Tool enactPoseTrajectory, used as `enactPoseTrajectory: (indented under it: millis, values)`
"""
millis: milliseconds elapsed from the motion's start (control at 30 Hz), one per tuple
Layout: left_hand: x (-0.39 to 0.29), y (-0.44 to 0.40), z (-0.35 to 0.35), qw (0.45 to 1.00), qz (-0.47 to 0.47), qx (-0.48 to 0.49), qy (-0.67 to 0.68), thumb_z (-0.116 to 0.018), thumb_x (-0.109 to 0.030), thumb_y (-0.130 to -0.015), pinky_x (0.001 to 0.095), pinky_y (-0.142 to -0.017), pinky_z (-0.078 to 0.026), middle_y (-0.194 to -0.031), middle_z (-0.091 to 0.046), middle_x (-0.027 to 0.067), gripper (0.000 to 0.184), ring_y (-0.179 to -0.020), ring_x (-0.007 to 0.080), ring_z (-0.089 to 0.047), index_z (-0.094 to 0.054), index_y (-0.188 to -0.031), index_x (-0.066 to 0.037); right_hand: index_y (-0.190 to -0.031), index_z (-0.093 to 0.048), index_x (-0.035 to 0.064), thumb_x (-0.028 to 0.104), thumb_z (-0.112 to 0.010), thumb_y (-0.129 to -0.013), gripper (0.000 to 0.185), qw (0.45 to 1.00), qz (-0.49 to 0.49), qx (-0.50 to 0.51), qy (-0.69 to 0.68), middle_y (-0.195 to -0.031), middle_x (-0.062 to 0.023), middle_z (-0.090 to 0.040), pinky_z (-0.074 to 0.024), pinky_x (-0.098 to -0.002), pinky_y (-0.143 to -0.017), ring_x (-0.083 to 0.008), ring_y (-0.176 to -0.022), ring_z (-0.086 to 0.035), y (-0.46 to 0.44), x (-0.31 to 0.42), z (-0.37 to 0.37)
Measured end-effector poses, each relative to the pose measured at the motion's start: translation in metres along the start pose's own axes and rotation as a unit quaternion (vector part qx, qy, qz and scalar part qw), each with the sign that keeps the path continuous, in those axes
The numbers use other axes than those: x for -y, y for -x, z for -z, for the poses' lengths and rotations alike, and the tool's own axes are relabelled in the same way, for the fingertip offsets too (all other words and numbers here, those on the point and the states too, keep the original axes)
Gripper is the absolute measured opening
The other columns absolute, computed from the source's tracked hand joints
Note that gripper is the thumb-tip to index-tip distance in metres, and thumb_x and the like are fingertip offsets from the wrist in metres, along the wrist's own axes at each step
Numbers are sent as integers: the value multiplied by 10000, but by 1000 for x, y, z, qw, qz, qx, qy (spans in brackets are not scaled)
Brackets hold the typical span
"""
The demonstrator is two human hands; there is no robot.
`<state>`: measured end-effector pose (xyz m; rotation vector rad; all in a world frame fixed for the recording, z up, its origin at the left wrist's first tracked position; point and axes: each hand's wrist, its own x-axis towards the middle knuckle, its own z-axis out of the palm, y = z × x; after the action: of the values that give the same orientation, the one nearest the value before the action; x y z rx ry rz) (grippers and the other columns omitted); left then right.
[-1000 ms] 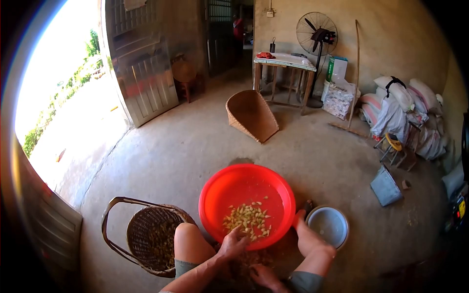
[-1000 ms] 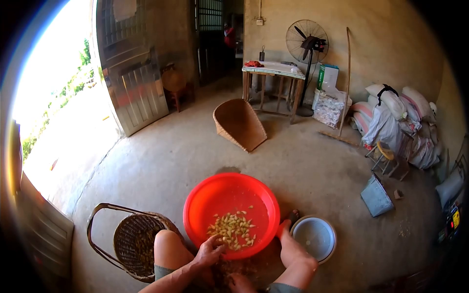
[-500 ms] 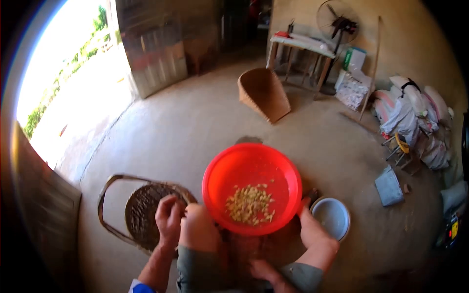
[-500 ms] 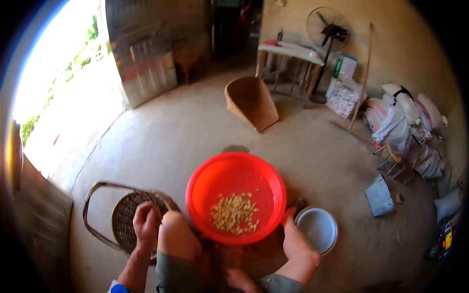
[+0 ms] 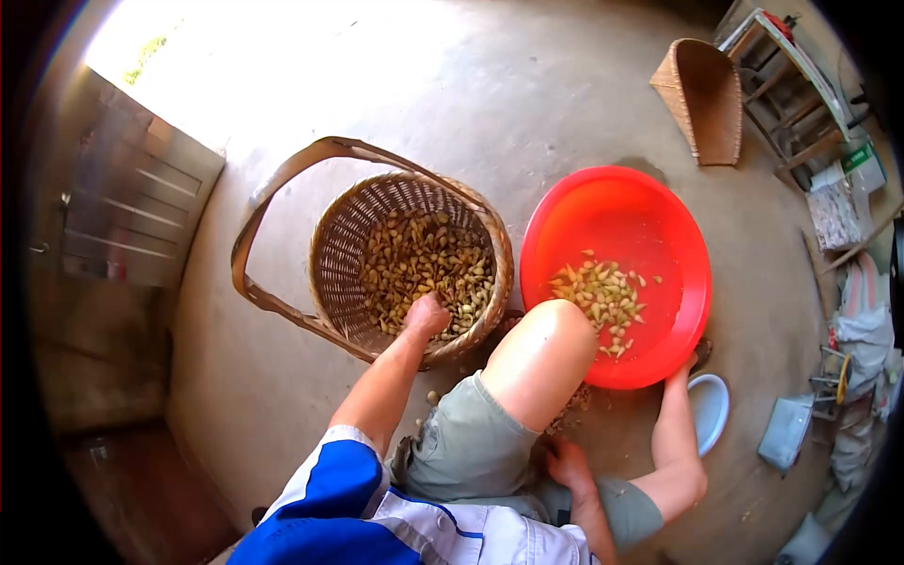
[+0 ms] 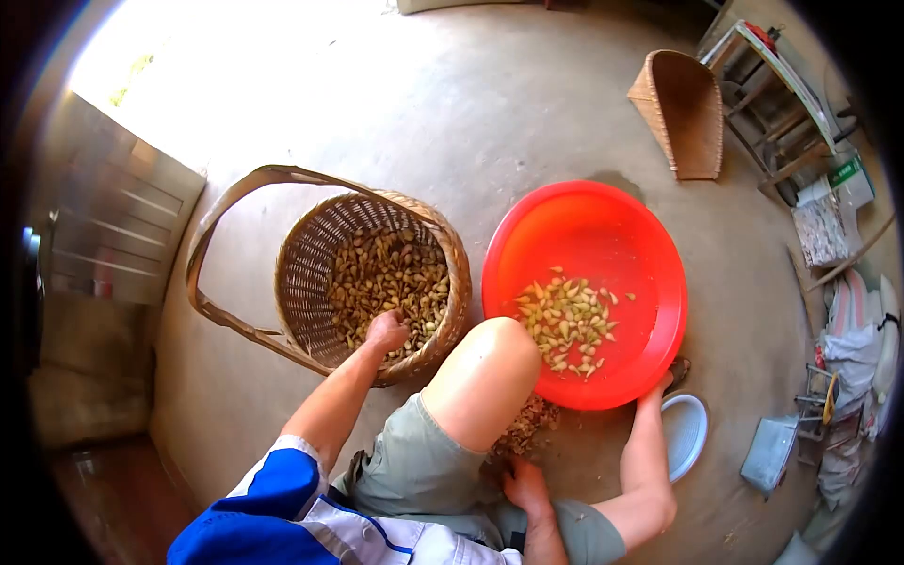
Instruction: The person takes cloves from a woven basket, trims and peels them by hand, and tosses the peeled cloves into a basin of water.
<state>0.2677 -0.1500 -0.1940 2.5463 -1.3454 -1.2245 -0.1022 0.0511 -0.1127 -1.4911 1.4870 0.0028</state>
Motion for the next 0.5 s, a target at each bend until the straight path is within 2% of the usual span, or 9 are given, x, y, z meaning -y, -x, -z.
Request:
enactPoseTrajectory:
  millis: [100, 167, 233, 333, 433, 467, 500]
  values:
    - [-16, -11, -4, 999, -18, 14, -42, -581, -174, -786, 423, -920, -472, -1162, -621, 194, 335, -1104, 347, -578, -623, -1097, -57, -1103, -622, 51, 118, -557, -785, 331, 999, 22, -13, -38, -974, -228, -655, -517, -444, -804, -404, -917, -631, -11, -7, -8]
    - [-20, -27, -8, 997, -59, -11, -49, -585, -153, -793, 431, -862, -497, -1122, -625, 195, 303, -1049, 367, -591, -637, -1075, -56, -1105, -620, 53, 115, -563, -797, 319, 999, 0, -5, -47, -975, -220, -659, -520, -436, -797, -394, -914, -639, -17, -3, -7]
    - [-17, -41, -18, 989, -124, -68, -44, -592, -123, -785, 435, -846, -498, -1120, -618, 190, 290, -1021, 377, -594, -640, -1064, -59, -1108, -618, 52, 118, -571, -815, 304, 998, -16, 0, -62, -970, -214, -664, -523, -427, -785, -382, -904, -648, -20, 6, -1]
    - [-15, -65, -31, 980, -162, -110, -23, -588, -89, -780, 433, -837, -500, -1146, -606, 178, 269, -1007, 386, -594, -642, -1043, -66, -1112, -614, 48, 142, -589, -846, 283, 996, -44, 23, -80, -948, -209, -671, -528, -412, -758, -363, -877, -663, -23, 24, 13]
    - [-5, -87, -48, 968, -231, -55, -87, -581, -63, -773, 430, -845, -498, -1159, -594, 195, 329, -1018, 395, -587, -624, -1100, -72, -1116, -611, 46, 181, -609, -868, 283, 992, -82, 42, -85, -923, -207, -676, -531, -401, -737, -352, -854, -673, -21, 27, 15]
    - [-5, -83, -48, 977, -204, -46, -39, -588, -50, -755, 430, -863, -492, -1175, -583, 216, 383, -1045, 402, -576, -599, -1138, -49, -1115, -611, 46, 192, -612, -871, 284, 992, -75, 30, -96, -917, -206, -677, -531, -400, -733, -351, -850, -674, -20, 27, 14]
    - [-7, -81, -50, 978, -198, -49, -51, -589, -48, -754, 427, -867, -491, -1181, -580, 220, 386, -1055, 395, -574, -594, -1140, -39, -1114, -612, 47, 203, -616, -874, 286, 992, -65, 18, -106, -910, -206, -678, -531, -398, -728, -349, -845, -675, -20, 25, 13]
